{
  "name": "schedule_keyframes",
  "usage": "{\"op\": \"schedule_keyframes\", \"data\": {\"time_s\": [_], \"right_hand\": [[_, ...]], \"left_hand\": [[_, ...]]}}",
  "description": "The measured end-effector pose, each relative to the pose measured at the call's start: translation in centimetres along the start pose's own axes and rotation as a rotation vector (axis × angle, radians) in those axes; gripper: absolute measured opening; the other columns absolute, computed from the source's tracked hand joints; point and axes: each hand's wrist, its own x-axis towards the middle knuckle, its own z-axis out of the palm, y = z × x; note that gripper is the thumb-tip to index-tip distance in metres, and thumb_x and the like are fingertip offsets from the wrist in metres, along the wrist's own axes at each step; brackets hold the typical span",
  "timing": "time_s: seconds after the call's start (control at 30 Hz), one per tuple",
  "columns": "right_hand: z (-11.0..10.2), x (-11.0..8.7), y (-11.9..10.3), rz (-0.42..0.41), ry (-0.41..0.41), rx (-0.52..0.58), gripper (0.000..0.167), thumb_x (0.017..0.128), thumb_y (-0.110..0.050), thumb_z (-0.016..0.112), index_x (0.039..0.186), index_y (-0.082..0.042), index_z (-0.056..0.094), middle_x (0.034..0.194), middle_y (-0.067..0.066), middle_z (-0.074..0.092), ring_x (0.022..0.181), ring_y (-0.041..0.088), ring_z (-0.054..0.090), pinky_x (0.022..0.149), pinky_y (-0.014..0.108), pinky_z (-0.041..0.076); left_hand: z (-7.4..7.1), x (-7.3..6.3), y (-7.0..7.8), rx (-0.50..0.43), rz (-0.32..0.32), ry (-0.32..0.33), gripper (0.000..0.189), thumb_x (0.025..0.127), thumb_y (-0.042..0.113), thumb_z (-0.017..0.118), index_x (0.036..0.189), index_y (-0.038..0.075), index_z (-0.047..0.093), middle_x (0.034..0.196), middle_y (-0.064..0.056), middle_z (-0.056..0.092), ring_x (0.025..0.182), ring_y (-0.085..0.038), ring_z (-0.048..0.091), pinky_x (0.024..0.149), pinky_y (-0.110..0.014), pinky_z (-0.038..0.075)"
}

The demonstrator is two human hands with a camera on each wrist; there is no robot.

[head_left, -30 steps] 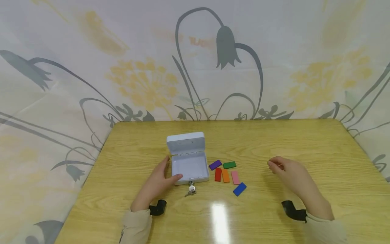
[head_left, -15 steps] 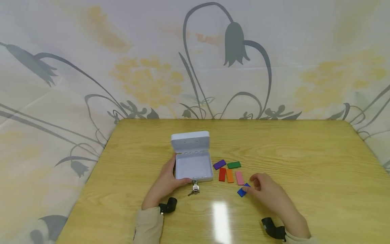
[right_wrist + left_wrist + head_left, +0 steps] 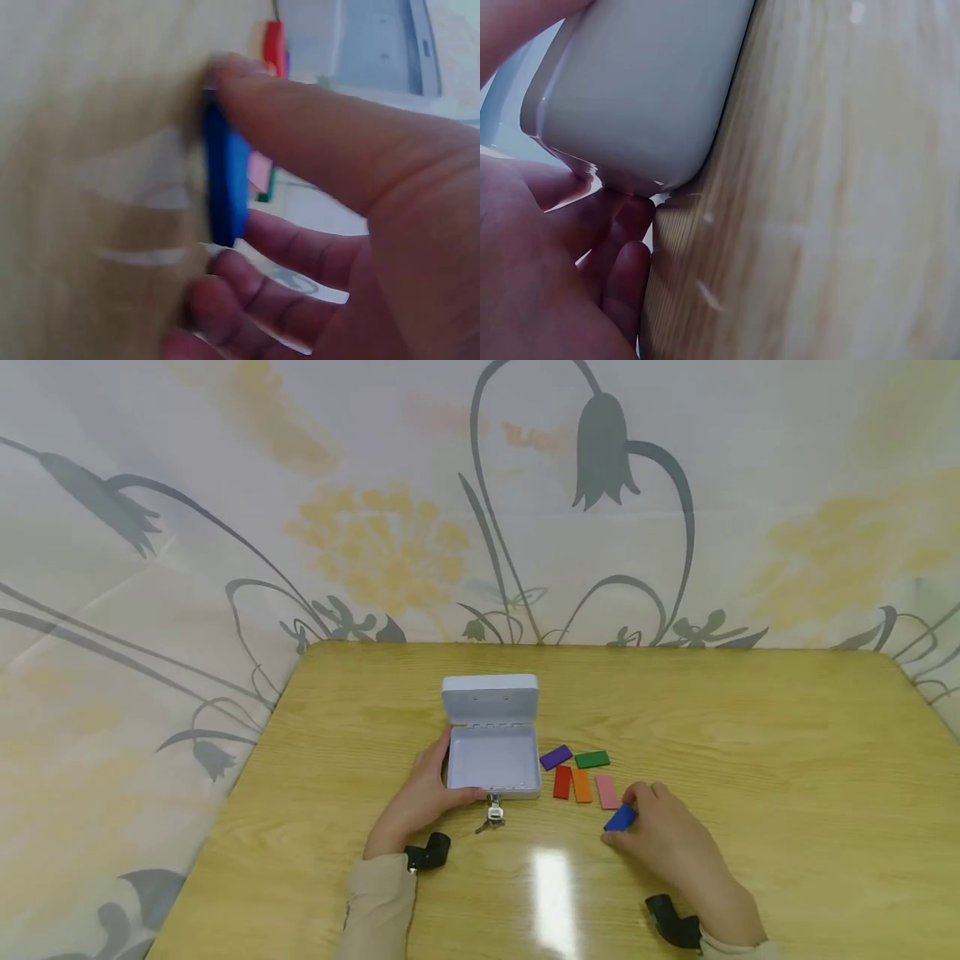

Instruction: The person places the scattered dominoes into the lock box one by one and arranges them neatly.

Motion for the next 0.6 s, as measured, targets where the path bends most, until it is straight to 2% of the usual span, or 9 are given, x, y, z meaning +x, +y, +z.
{"op": "schedule_keyframes", "data": {"time_s": [0.13,0.27,0.43,0.6], "right_hand": [[-1.1,0.5,0.6,-0.003,-0.055,0.015,0.054,0.07,-0.035,0.074,0.106,0.0,0.053,0.089,0.007,0.053,0.077,0.019,0.051,0.068,0.037,0.046],[-2.4,1.5,1.6,-0.009,-0.109,0.049,0.052,0.072,-0.028,0.074,0.107,0.003,0.052,0.082,0.005,0.055,0.072,0.017,0.051,0.063,0.034,0.045],[-3.7,2.2,2.7,-0.02,-0.155,0.107,0.054,0.075,-0.033,0.071,0.11,0.002,0.049,0.083,0.003,0.056,0.072,0.016,0.052,0.062,0.033,0.043],[-3.8,2.2,3.2,-0.027,-0.133,0.142,0.057,0.075,-0.039,0.069,0.111,-0.001,0.047,0.087,0.004,0.057,0.075,0.017,0.053,0.064,0.034,0.044]], "left_hand": [[0.1,0.1,0.3,0.001,0.001,0.013,0.113,0.06,0.05,0.077,0.145,0.02,0.008,0.143,-0.004,0.025,0.121,-0.023,0.025,0.097,-0.044,0.027],[0.1,0.3,0.2,0.0,-0.008,0.015,0.112,0.059,0.051,0.078,0.144,0.024,0.01,0.141,-0.002,0.027,0.119,-0.022,0.028,0.097,-0.043,0.027],[0.3,0.4,0.1,-0.022,-0.021,0.011,0.112,0.058,0.053,0.077,0.144,0.025,0.011,0.141,-0.005,0.027,0.119,-0.024,0.028,0.097,-0.046,0.026],[0.4,0.4,0.2,-0.026,-0.039,0.015,0.113,0.057,0.052,0.078,0.144,0.025,0.012,0.141,-0.004,0.027,0.121,-0.024,0.028,0.098,-0.046,0.025]]}}
